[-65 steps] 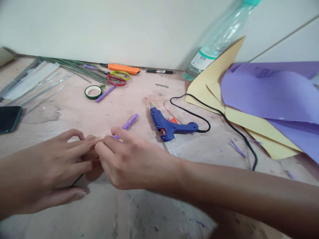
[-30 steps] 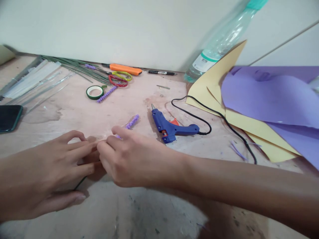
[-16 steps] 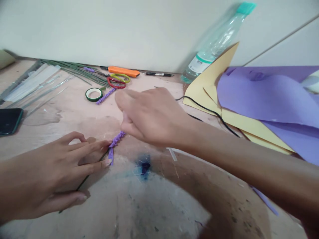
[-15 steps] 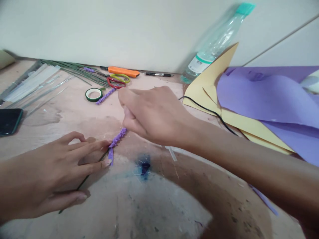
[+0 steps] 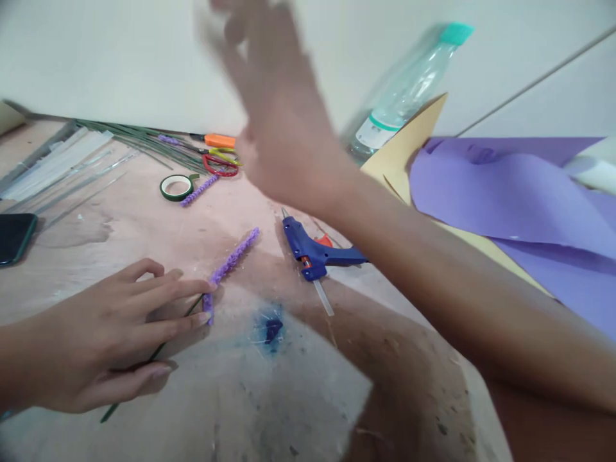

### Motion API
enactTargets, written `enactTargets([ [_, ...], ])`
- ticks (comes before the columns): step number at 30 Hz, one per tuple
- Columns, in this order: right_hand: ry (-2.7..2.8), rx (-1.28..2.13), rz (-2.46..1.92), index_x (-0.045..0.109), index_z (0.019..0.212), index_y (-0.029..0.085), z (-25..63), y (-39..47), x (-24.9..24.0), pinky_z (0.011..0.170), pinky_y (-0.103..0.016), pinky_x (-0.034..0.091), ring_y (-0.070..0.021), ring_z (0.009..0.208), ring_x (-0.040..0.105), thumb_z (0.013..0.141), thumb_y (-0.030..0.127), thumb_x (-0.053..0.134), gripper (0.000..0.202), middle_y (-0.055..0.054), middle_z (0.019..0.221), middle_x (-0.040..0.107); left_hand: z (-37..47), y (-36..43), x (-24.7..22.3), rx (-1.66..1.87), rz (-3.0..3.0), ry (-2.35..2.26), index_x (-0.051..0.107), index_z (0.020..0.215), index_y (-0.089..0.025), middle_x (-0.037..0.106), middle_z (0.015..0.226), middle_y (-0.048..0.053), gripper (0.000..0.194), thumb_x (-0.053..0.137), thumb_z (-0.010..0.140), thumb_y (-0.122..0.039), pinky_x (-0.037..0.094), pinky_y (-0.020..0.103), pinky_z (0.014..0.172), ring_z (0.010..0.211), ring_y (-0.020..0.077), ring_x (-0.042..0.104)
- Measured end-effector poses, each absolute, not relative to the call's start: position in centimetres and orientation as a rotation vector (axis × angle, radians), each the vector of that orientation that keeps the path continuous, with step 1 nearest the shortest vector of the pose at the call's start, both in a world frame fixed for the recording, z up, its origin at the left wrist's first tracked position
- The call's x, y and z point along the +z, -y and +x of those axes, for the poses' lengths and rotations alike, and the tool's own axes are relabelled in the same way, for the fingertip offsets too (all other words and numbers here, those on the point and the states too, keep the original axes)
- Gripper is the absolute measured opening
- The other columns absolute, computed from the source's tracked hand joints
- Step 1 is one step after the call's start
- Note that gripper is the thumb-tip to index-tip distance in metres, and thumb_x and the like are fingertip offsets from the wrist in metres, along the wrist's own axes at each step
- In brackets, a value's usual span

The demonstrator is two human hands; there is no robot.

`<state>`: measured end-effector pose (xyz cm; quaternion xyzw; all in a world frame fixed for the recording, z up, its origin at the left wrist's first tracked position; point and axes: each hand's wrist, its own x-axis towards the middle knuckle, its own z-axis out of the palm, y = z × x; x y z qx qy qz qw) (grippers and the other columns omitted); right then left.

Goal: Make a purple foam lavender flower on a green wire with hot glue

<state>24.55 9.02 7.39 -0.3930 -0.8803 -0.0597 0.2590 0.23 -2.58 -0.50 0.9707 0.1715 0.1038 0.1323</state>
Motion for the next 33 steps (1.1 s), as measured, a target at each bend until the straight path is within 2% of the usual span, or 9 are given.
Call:
enactTargets([
  [2,2.528,-0.285,-1.06,0.069,0.076,0.02,24.4,-9.3,6.5,0.097,-0.047,0.043,-0.0335,0.119,0.061,0.083,0.006,0.049,0.025,-0.006,0.095,0.071,0.2,2.6,-0.6,0.317,2.812,-0.508,0.058,0.136,-0.016,0.065,0.133,0.017,0.041,0.055,0.097,-0.028,0.046,0.048,0.092,0.11,0.0324,0.066],
  [4,2.583,-0.317,-1.143,0.056,0.063,0.021,25.2,-8.6,5.5,0.082,-0.041,0.044,-0.0257,0.082,0.065,0.08,0.011,0.052,0.019,-0.003,0.071,0.064,0.2,2.5,-0.8,0.328,2.809,-0.521,0.058,0.136,-0.017,0.065,0.134,0.017,0.041,0.055,0.096,-0.028,0.046,0.047,0.092,0.109,0.032,0.066],
  [7,2.471,-0.211,-1.225,0.034,0.059,0.023,27.7,-6.6,4.3,0.057,-0.033,0.03,-0.0173,0.053,0.044,0.078,0.017,0.05,0.026,0.0,0.053,0.042,0.2,2.5,-1.0,0.323,2.811,-0.499,0.057,0.136,-0.018,0.065,0.135,0.016,0.041,0.053,0.097,-0.027,0.046,0.047,0.092,0.109,0.031,0.066],
  [10,2.455,-0.088,-1.31,0.033,0.061,0.024,30.8,-4.9,2.9,0.053,-0.032,0.026,-0.0151,0.045,0.036,0.091,0.028,0.047,0.034,0.003,0.049,0.035,0.2,2.4,-1.0,0.335,2.79,-0.503,0.056,0.137,-0.018,0.064,0.136,0.015,0.042,0.053,0.096,-0.026,0.045,0.048,0.092,0.109,0.0306,0.065],
  [12,2.389,-0.064,-1.414,0.044,0.066,0.024,32.6,-4.1,2.0,0.053,-0.031,0.031,-0.0169,0.048,0.045,0.097,0.037,0.048,0.033,0.0,0.054,0.049,0.3,2.4,-1.1,0.347,2.769,-0.514,0.055,0.138,-0.019,0.063,0.138,0.015,0.043,0.054,0.095,-0.026,0.044,0.048,0.092,0.109,0.0307,0.065],
  [14,2.333,0.057,-1.444,0.059,0.098,0.022,34.2,-3.6,1.1,0.062,-0.033,0.045,-0.0218,0.068,0.064,0.097,0.037,0.051,0.018,-0.006,0.082,0.07,0.3,2.4,-1.1,0.358,2.748,-0.515,0.053,0.14,-0.019,0.062,0.14,0.014,0.046,0.054,0.094,-0.025,0.044,0.049,0.093,0.11,0.0303,0.065],
  [16,2.382,0.182,-1.401,0.056,0.125,0.02,35.6,-3.2,0.6,0.078,-0.041,0.053,-0.0267,0.093,0.069,0.098,0.035,0.051,0.031,-0.013,0.111,0.071,0.3,2.5,-1.2,0.379,2.724,-0.523,0.052,0.141,-0.018,0.06,0.144,0.015,0.047,0.054,0.094,-0.023,0.042,0.049,0.095,0.113,0.0301,0.064],
  [21,2.678,0.11,-1.186,0.064,0.115,0.019,37.9,-2.4,0.1,0.088,-0.048,0.051,-0.0322,0.107,0.065,0.097,0.021,0.051,0.022,-0.017,0.116,0.069,0.2,2.5,-1.2,0.363,2.707,-0.526,0.053,0.139,-0.016,0.058,0.145,0.019,0.046,0.053,0.093,-0.023,0.04,0.051,0.096,0.123,0.0323,0.06],
  [33,2.763,0.212,-0.868,0.066,0.121,0.022,38.7,-1.8,0.9,0.081,-0.039,0.058,-0.027,0.102,0.068,0.089,0.013,0.056,0.034,-0.017,0.117,0.07,0.2,2.3,-1.0,0.378,2.697,-0.523,0.057,0.135,-0.016,0.064,0.139,0.018,0.041,0.052,0.094,-0.02,0.043,0.052,0.09,0.116,0.0323,0.064],
])
